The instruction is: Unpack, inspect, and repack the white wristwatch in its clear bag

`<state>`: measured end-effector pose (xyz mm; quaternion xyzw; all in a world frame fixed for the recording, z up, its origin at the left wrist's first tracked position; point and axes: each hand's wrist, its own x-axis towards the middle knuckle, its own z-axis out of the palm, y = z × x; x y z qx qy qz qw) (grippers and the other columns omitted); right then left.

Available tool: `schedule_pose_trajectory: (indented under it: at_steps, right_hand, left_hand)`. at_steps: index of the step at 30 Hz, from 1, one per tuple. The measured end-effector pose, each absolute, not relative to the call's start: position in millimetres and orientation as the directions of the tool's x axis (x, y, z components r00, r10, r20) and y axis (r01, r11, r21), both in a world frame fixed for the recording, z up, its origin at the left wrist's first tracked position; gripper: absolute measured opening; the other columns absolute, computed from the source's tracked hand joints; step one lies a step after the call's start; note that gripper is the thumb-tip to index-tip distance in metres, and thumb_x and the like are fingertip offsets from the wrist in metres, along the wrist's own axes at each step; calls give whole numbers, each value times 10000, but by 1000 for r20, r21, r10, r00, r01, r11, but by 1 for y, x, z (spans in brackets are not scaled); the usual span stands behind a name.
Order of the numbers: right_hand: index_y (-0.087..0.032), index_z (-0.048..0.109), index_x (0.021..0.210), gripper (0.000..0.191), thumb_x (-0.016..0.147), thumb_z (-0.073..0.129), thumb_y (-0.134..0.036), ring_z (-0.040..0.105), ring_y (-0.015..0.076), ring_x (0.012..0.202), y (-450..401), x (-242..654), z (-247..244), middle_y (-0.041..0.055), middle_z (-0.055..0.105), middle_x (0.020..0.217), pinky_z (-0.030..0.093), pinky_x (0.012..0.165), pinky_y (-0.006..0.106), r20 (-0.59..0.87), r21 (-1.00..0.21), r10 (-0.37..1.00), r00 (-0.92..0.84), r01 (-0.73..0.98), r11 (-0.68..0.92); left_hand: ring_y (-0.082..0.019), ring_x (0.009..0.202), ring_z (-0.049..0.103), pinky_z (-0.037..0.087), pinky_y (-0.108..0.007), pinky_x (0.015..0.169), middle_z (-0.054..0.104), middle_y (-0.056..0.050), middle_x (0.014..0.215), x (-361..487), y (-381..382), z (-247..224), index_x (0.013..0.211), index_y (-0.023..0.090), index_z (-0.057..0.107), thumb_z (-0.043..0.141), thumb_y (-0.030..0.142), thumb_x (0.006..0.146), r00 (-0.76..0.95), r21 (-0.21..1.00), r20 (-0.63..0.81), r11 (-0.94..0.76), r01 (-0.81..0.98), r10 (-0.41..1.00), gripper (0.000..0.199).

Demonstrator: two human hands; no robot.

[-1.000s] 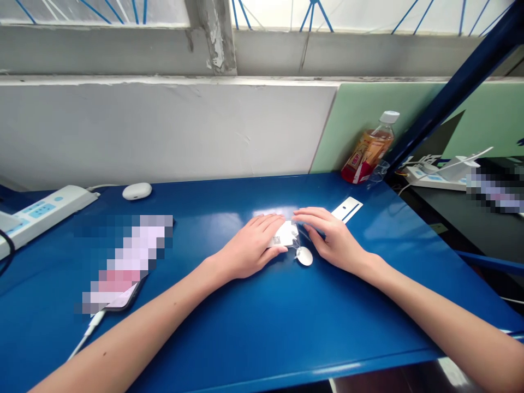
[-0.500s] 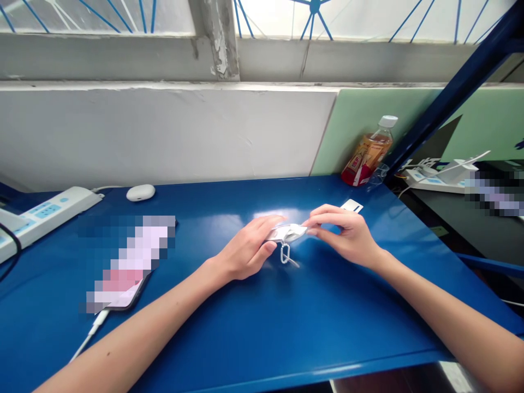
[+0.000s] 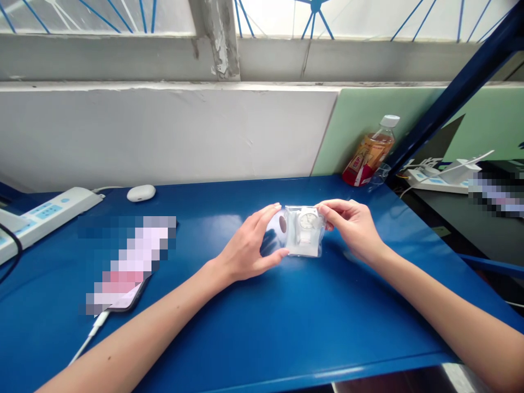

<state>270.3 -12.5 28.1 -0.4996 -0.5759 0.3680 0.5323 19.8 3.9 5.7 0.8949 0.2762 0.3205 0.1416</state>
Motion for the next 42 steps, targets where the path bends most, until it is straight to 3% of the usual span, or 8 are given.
schedule_pose_trajectory:
  at_steps: [3,6,13,16,19,23,28,42]
  right_hand:
    - [-174,761,825,277,818,715,-447,515,121,545,-10,269,23,13,662,654,461,527,271,169,-969,986,15,188,163]
    - [-180,770,879,284,821,707,-451,534,120,584,-8,269,16,23,703,739,471,562,267,107,-977,994,-35,183,112]
    - [-167,753,978,324,874,634,-449,656,194,702,-7,270,8,73,749,852,556,624,327,107,-938,990,-96,319,133]
    - [-190,730,1041,266,915,587,-375,695,254,894,-8,272,7,103,741,1002,582,799,421,269,-806,954,-136,510,300]
    - [-222,690,1154,282,928,566,-337,643,304,1094,-11,275,7,129,682,1171,526,963,512,432,-550,858,-277,673,495]
    - [-195,508,1410,599,884,633,-455,498,356,1321,-14,280,10,184,544,1413,459,1062,555,339,-414,783,-521,665,622]
    - [-111,292,1539,938,820,672,-578,344,376,1440,-14,285,11,245,365,1550,372,1132,574,186,-381,761,-622,668,639]
    - [-149,330,1531,977,759,729,-594,387,390,1413,-11,285,10,224,435,1515,396,1107,588,177,-408,772,-611,668,622]
  left_hand:
    - [-350,1457,291,354,-513,1134,230,-212,1595,22,3,8,1546,193,122,675,495,853,677,323,515,-851,414,525,937]
    - [-364,1475,239,303,-532,1156,225,-223,1595,24,3,9,1550,173,120,704,521,822,753,262,442,-873,411,487,996]
    - [-388,1404,345,331,-539,1136,386,-202,1503,25,5,10,1514,175,259,748,522,750,783,366,341,-841,399,520,971]
    - [-391,1362,386,360,-537,1116,426,-201,1454,25,5,10,1493,159,300,767,471,708,774,400,318,-818,414,547,965]
    - [-407,1335,407,369,-562,1101,455,-203,1416,25,5,9,1474,154,346,770,487,691,757,414,290,-790,452,585,951]
    - [-418,1373,369,352,-579,1109,419,-232,1461,25,6,6,1474,135,356,747,533,726,744,396,282,-780,485,606,934]
    - [-409,1418,325,330,-560,1129,395,-256,1500,22,10,6,1488,80,336,687,606,786,772,340,229,-792,507,593,945]
    - [-378,1397,379,338,-521,1125,404,-198,1519,18,14,9,1524,150,302,664,681,781,785,345,211,-796,498,583,982]
